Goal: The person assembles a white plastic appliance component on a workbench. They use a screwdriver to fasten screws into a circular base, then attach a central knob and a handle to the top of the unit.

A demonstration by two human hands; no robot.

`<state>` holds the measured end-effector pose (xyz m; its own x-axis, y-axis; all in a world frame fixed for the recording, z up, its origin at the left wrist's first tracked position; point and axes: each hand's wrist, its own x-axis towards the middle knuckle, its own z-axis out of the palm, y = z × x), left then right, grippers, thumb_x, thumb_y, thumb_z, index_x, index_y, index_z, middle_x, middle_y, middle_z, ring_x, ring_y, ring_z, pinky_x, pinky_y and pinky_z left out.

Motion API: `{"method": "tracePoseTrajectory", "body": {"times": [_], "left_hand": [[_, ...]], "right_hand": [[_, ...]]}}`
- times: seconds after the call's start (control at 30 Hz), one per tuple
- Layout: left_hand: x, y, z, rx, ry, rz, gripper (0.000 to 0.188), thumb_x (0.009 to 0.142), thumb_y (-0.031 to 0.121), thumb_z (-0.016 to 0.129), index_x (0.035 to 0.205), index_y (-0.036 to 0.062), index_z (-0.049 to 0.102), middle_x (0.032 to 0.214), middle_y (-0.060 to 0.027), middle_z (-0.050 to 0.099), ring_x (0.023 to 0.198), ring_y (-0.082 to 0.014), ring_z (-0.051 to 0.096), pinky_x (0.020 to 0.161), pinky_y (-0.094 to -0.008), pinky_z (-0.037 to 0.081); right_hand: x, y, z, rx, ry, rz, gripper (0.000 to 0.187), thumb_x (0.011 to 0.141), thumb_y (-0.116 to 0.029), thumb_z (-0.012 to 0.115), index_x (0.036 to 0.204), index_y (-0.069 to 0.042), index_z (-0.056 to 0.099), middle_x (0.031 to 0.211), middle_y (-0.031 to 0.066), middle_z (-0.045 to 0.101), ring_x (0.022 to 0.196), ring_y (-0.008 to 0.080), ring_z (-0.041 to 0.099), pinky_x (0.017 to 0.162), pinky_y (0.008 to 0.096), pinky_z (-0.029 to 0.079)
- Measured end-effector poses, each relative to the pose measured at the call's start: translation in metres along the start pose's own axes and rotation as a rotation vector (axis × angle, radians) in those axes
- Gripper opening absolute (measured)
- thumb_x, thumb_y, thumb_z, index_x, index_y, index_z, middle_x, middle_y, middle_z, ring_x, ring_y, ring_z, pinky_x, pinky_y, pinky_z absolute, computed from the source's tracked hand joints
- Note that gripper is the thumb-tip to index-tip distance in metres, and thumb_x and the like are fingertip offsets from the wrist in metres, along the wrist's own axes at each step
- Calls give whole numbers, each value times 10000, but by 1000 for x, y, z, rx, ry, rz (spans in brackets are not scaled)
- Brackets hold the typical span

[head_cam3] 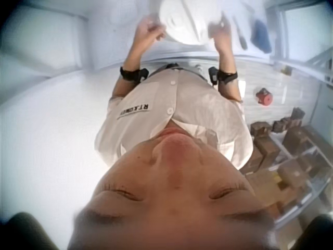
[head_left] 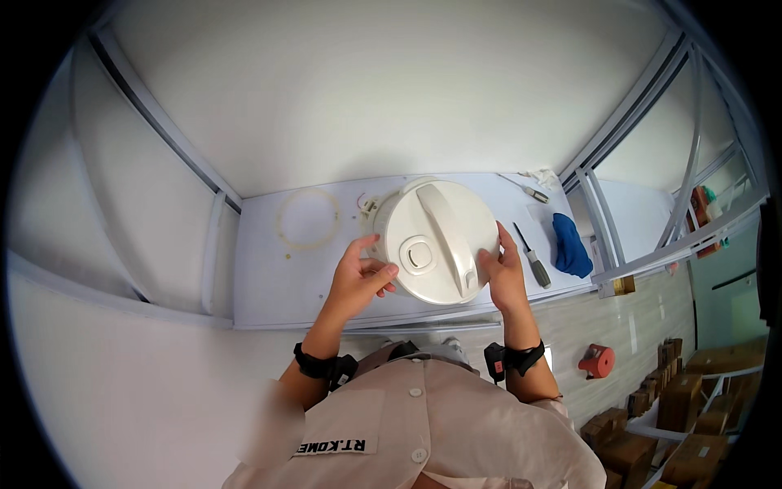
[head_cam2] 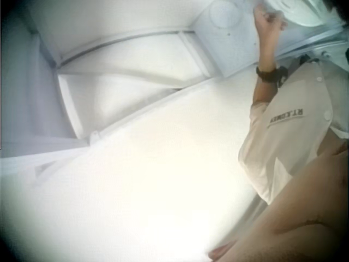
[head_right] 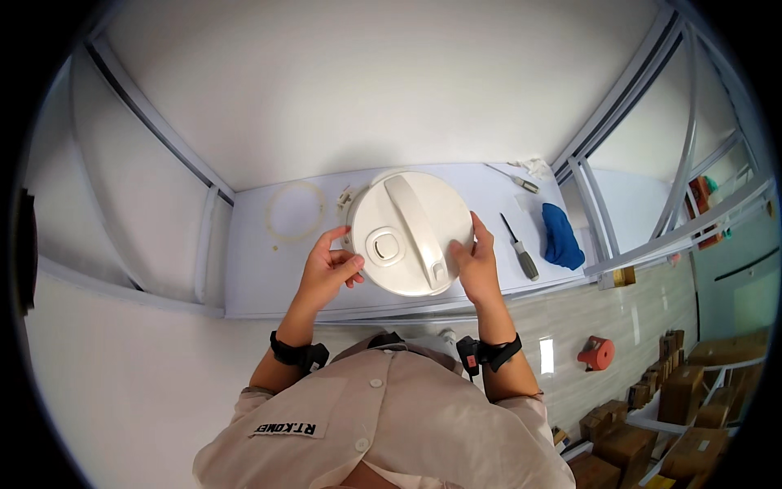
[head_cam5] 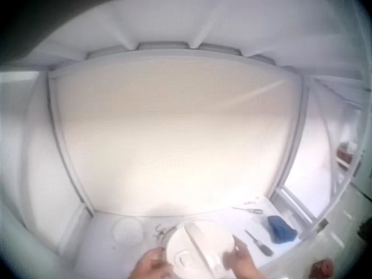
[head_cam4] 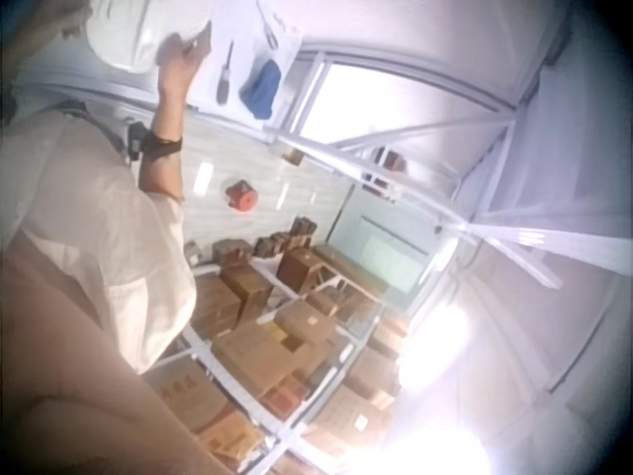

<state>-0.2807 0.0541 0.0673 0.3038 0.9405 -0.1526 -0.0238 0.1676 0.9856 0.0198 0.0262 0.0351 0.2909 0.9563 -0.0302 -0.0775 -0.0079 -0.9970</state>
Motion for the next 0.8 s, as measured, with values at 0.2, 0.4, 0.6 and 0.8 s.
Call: {"method": "tracePoseTrajectory", "body": {"times": [0.2, 0.4, 0.6, 0.8], "left_hand": [[-8, 9, -3, -9, -7, -13, 910, 985, 184, 748, 1675, 34, 174, 927, -140, 753, 758, -171, 728, 631, -287, 540], [-7, -4, -9, 16, 13, -9, 869, 1010, 191, 704, 1671, 18, 167, 928, -152, 751, 763, -168, 729, 648, -303, 554], [-3, -3, -11, 56, 22, 29, 862, 1013, 210, 700, 1665, 8, 174, 942, -159, 757, 780, -180, 736, 666, -306, 563], [-1, -5, -6, 63, 14, 56, 848, 1011, 174, 701, 1644, 11, 161, 923, -156, 736, 762, -193, 731, 639, -297, 544]], "right_hand": [[13, 2, 20, -416, 23, -218, 714, 967, -52, 689, 1594, 7, 354, 1473, 230, 472, 1341, 334, 548, 1115, 420, 476], [25, -8, 35, -264, -58, -111, 663, 966, -32, 677, 1568, 22, 403, 1490, 246, 516, 1296, 318, 603, 1048, 402, 531], [35, -4, 40, -218, -53, -63, 619, 953, 3, 653, 1536, 52, 448, 1447, 254, 583, 1266, 302, 635, 1039, 381, 531], [41, -11, 44, -222, -55, -43, 538, 966, -7, 615, 1491, 54, 515, 1340, 244, 667, 1204, 275, 671, 1004, 350, 534]]}}
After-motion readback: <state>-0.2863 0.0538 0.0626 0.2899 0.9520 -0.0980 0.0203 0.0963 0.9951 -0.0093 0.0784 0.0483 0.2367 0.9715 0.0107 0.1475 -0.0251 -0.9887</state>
